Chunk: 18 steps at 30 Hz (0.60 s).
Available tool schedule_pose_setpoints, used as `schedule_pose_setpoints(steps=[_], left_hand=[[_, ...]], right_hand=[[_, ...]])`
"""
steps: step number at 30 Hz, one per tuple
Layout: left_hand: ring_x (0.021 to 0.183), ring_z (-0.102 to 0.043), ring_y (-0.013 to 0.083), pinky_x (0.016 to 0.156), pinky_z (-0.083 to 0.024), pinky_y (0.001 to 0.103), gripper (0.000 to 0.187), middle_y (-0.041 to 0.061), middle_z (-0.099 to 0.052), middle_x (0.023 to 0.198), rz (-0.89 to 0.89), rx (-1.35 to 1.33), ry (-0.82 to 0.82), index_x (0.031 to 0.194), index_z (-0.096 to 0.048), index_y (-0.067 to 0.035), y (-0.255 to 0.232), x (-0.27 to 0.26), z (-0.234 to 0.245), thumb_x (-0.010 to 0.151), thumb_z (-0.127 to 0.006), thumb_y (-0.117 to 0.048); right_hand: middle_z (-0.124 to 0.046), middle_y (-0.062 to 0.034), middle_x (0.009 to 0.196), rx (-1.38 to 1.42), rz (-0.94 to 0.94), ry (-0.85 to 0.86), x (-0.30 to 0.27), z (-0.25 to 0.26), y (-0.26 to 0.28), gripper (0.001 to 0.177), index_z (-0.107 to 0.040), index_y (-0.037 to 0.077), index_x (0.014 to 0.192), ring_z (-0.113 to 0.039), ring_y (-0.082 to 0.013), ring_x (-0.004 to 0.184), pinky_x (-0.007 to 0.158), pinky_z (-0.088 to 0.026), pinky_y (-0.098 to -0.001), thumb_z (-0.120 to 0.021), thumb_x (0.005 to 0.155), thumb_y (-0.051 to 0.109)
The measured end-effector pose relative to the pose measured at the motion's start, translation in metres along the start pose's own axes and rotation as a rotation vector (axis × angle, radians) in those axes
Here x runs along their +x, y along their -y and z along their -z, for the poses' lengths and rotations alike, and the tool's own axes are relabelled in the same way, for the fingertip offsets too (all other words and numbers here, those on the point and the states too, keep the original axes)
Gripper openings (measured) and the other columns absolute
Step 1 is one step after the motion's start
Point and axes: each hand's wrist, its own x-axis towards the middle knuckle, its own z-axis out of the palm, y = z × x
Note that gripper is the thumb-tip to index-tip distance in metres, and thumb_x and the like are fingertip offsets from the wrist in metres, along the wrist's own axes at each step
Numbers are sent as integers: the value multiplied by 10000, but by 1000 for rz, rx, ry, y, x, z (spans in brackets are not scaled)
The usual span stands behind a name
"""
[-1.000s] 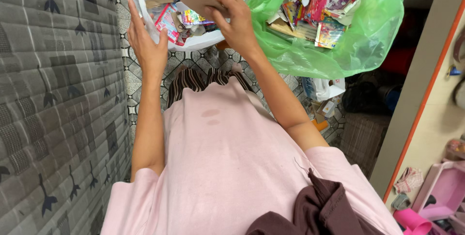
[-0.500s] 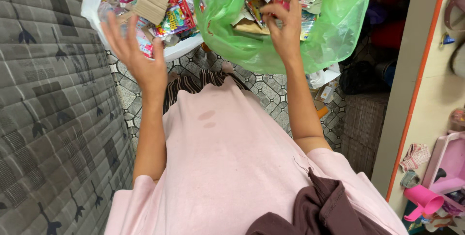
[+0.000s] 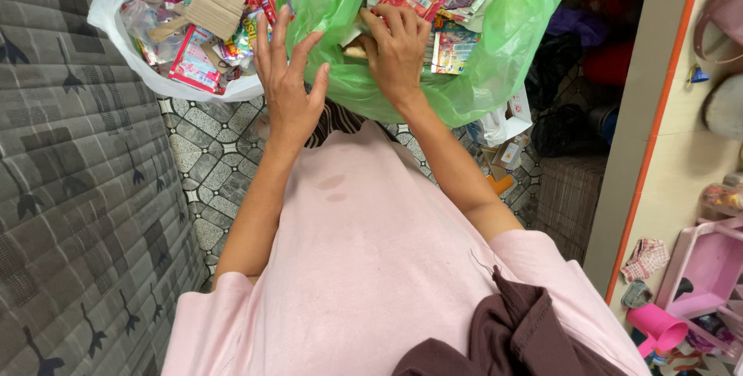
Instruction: The person transfers various small snack packets from a green plastic bag into a white plastic bag. They handle the items one by one, occasionally picking up dropped packets from the floor, and finally tie the white bag closed.
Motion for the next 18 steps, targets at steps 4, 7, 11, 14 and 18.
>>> schedule_pose_setpoints(steps=[4, 7, 11, 14, 18], left_hand=[[1599, -153, 419, 1318, -170, 574, 437, 114, -289, 1704, 45, 18, -22, 1390, -674, -131, 10, -2, 8, 967, -783, -113], [1627, -124, 418, 1352, -157, 580, 418, 106, -285, 1728, 108, 61, -107, 1402, -690, -139, 30, -12, 30, 998, -794, -121], [1602, -45, 368, 1319, -94, 607, 660, 95, -154, 1713, 226, 302, -342, 1504, -548, -182, 76, -24, 70, 911, -833, -130], [1581, 28, 418, 1284, -57, 668, 988, 176, 8, 1694, 315, 342, -456, 1642, -275, -163, 114, -36, 96, 857, -873, -193], [1645, -95, 423, 1292, -97, 667, 1124, 226, -42, 1719, 371, 263, -405, 1671, -56, -169, 161, -35, 104, 869, -840, -101]], right_hand=[[-662, 3, 1062, 56, -17, -39, 12, 9, -4, 197, -747, 151, 1064, -589, -220, 1049, 950, -358, -412, -832, 888, 137], [-676, -27, 1078, 186, -120, -117, 16, 38, -11, 172, -768, 131, 1067, -604, -203, 1068, 954, -376, -385, -800, 909, 71], [-669, -43, 1134, 818, -345, -235, 33, 77, -6, 144, -766, 35, 1108, -626, -138, 1049, 907, -503, -290, -691, 994, -12], [-686, -52, 1123, 1266, -420, -319, 50, 79, 17, 73, -730, -27, 1082, -632, -130, 987, 926, -516, -279, -660, 1068, -18], [-656, -9, 1031, 1329, -372, -194, 60, 22, 70, 80, -711, -30, 1085, -591, -87, 884, 837, -501, -265, -644, 1052, 1]])
